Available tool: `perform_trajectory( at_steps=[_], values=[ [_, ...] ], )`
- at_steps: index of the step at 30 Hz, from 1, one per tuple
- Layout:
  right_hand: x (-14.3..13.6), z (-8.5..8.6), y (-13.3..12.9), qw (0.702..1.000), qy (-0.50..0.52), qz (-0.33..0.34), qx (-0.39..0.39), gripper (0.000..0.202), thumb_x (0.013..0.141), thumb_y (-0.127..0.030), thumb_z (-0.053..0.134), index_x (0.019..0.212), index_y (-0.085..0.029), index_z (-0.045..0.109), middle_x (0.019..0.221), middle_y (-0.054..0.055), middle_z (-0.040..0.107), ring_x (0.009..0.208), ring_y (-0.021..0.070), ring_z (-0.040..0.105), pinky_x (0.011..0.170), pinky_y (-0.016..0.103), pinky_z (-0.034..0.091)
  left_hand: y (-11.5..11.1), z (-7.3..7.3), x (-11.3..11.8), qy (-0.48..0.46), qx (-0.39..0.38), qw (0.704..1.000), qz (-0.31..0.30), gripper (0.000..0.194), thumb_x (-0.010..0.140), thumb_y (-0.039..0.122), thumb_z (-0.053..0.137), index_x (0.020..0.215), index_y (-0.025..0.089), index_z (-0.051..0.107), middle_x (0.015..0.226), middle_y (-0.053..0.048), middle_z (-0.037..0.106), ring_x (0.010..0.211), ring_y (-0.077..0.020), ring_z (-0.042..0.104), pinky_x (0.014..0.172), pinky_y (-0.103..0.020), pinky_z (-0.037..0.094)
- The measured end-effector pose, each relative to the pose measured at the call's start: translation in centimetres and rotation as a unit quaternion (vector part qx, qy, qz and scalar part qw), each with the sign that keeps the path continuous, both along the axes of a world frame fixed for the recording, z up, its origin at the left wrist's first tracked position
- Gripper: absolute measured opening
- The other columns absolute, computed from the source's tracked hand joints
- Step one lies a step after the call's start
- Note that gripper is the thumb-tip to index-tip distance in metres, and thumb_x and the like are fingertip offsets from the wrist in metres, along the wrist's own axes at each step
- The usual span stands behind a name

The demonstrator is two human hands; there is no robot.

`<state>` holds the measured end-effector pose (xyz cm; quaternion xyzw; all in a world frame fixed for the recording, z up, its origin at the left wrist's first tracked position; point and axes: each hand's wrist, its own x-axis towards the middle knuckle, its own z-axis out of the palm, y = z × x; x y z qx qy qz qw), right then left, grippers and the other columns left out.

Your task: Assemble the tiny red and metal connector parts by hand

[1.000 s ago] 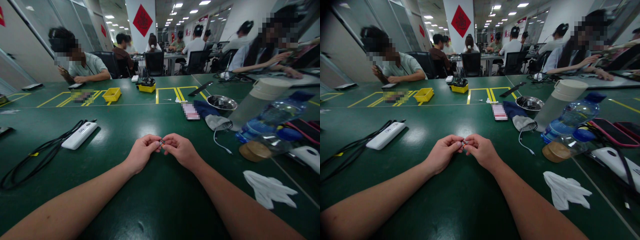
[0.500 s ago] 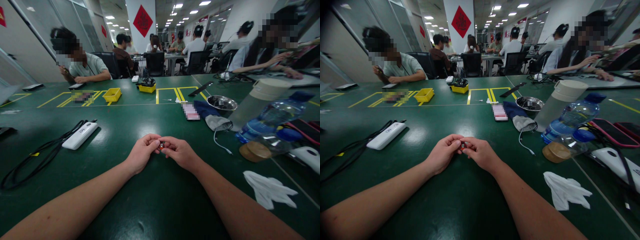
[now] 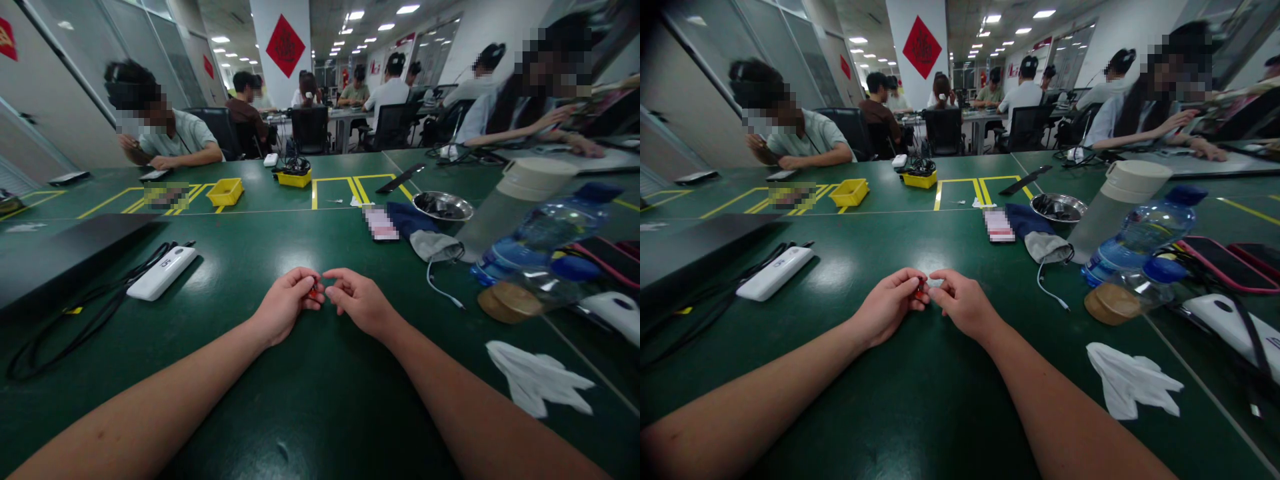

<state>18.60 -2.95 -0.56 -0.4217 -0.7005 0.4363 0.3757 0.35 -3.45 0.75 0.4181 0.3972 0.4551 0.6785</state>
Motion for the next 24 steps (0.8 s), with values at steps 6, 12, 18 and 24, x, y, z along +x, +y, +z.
perform_trajectory(
  at_steps=[6,12,18,24],
  values=[
    [0.1,0.0,0.0,1.000,-0.006,0.000,-0.005,0.028,0.090,-0.032,0.056,0.113,-0.018,0.061,0.070,-0.003,0.059,0.055,0.0116,0.060,0.057,0.025,0.047,-0.4,0.0,0.1,0.092,0.080,0.992,0.012,0.014,0.092,0.033,0.049,0.094,0.020,0.055,0.072,0.002,0.056,0.055,-0.0088,0.046,0.051,-0.021,0.035],
    [0.0,0.0,0.1,1.000,-0.015,0.003,-0.004,0.025,0.090,-0.032,0.055,0.110,-0.018,0.062,0.071,-0.002,0.060,0.055,0.0118,0.060,0.057,0.025,0.047,0.9,0.0,-0.9,0.496,0.329,0.804,-0.014,0.015,0.091,0.034,0.051,0.090,0.022,0.059,0.079,-0.001,0.061,0.074,-0.0184,0.055,0.069,-0.031,0.040],
    [0.0,0.5,-0.1,0.999,-0.026,0.006,-0.025,0.027,0.090,-0.032,0.055,0.110,-0.017,0.062,0.075,0.000,0.063,0.058,0.0125,0.061,0.060,0.026,0.048,5.5,-1.2,-5.7,0.662,0.327,0.673,0.031,0.015,0.087,0.031,0.052,0.087,0.021,0.063,0.093,-0.009,0.064,0.093,-0.0258,0.057,0.090,-0.039,0.042],
    [-0.1,1.0,-0.3,0.999,-0.026,0.015,-0.036,0.025,0.089,-0.031,0.055,0.107,-0.016,0.063,0.078,0.002,0.065,0.060,0.0131,0.062,0.061,0.027,0.049,8.0,-1.0,-14.1,0.682,0.254,0.679,0.100,0.024,0.081,0.022,0.049,0.093,0.017,0.069,0.102,-0.014,0.066,0.103,-0.0307,0.058,0.098,-0.046,0.041]
  ],
)
